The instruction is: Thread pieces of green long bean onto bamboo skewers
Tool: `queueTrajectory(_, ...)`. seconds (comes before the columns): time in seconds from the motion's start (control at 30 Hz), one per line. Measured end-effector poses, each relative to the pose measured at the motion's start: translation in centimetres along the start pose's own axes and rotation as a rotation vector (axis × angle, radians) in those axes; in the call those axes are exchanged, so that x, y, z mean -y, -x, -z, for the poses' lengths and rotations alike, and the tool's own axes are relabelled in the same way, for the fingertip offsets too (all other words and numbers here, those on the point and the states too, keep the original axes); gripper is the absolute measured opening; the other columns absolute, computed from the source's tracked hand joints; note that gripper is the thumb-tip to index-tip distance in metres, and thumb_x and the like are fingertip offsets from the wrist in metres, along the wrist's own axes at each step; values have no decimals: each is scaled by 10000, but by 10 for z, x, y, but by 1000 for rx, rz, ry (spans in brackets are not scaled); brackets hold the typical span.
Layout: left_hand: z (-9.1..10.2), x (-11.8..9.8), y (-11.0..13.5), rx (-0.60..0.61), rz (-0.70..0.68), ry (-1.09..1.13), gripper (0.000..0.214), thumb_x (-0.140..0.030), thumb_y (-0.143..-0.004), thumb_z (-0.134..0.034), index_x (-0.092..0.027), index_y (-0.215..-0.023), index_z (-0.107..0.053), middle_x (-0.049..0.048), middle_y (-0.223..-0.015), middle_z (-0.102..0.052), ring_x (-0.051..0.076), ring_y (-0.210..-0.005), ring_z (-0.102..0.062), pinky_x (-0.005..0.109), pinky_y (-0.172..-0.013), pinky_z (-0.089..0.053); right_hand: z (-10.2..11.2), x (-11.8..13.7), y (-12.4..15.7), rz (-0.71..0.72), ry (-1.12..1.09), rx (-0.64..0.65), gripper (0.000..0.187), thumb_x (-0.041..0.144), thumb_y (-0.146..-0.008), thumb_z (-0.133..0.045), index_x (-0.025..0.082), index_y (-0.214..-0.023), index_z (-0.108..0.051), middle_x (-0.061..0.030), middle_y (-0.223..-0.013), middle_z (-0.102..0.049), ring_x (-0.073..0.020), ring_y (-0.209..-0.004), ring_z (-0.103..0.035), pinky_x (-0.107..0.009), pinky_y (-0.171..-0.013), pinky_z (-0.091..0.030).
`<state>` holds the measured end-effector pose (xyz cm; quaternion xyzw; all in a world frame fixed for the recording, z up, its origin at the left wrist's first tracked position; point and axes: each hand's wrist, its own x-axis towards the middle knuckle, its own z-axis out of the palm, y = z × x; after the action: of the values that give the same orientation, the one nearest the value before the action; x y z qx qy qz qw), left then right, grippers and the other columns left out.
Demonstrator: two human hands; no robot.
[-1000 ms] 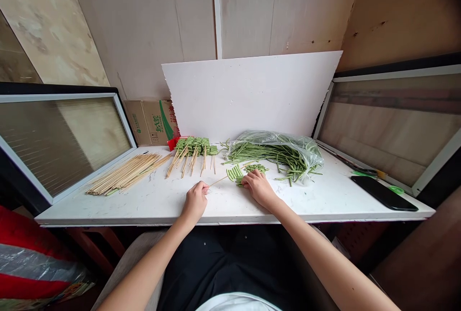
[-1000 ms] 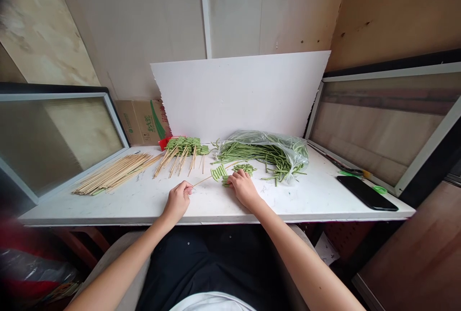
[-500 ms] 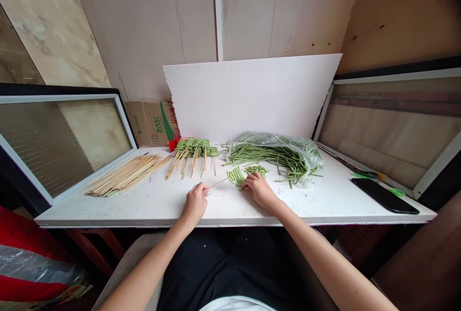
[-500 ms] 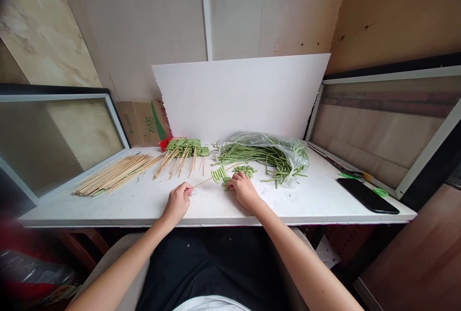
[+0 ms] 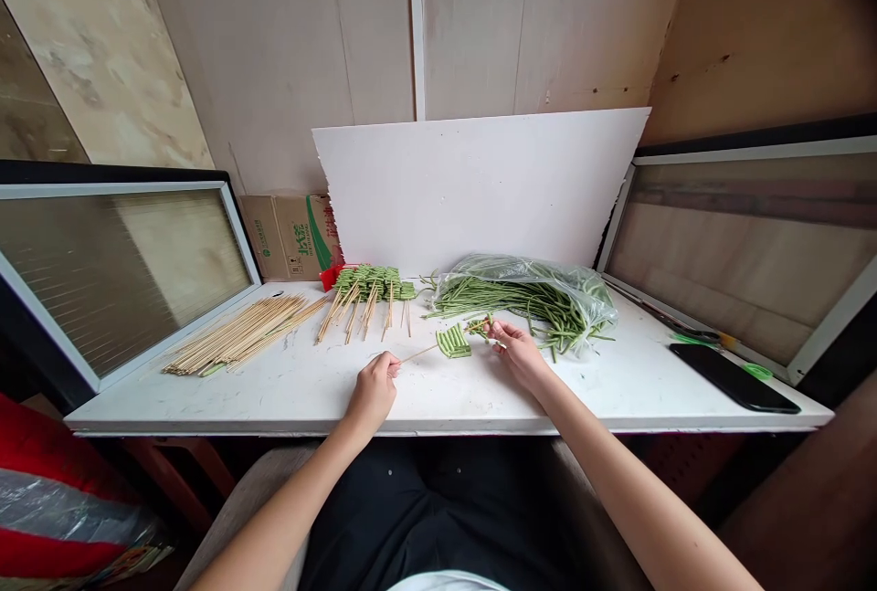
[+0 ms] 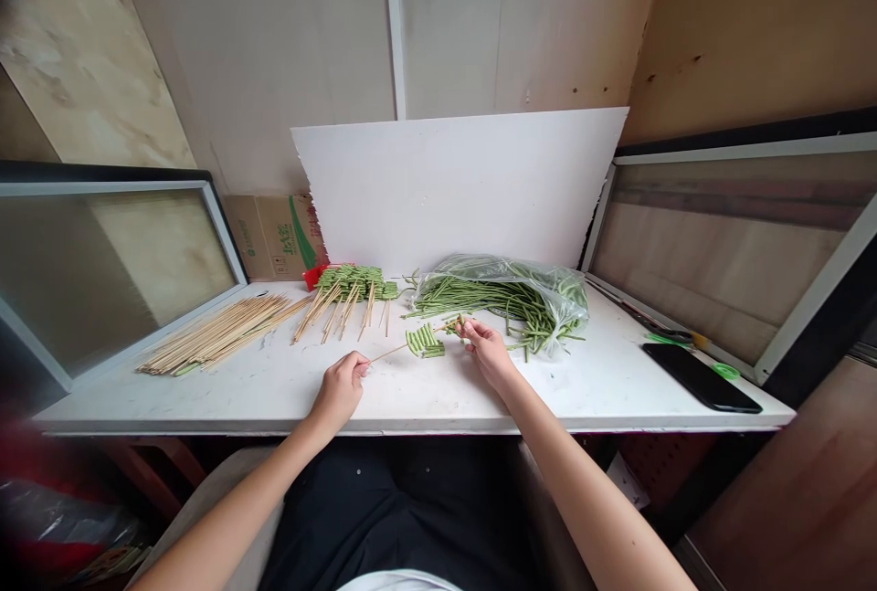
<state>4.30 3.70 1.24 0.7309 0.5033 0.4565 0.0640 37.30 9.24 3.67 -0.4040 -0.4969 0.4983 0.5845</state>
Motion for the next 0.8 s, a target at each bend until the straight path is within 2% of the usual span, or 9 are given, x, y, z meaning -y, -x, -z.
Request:
queueTrajectory(0.23,0,0,0,7,2,-21,281,22,-829,-469,-213,-863,-618,49,-836,-715,205,-823,-705,290,-758,-524,-5,7,5,-29,-24,30,494,696,-750,-825,260,-962,-733,-72,-1128,-756,-237,-946,-640,-297,-699,-442)
queueTrajectory(0.53,-1,1,1,15,-9,-31,266,8,-858,-448,-221,-855,-583,51,-837,-705,201,-841,-712,286,-748,-529,-4,9,6,-45,-58,39,456,656,-736,-857,273,-942,-719,-57,-1134,-751,-237,-958,-654,-295,-703,-478)
queueTrajectory(0.8,-1,2,1,10,-10,-23,267,8,-852,-460,-225,-865,-590,48,-852,-722,206,-849,-720,290,-776,-542,-1,6,2,-27,-18,49,464,654,-788,-797,256,-1019,-734,-82,-1192,-742,-254,-1006,-662,-305,-728,-522)
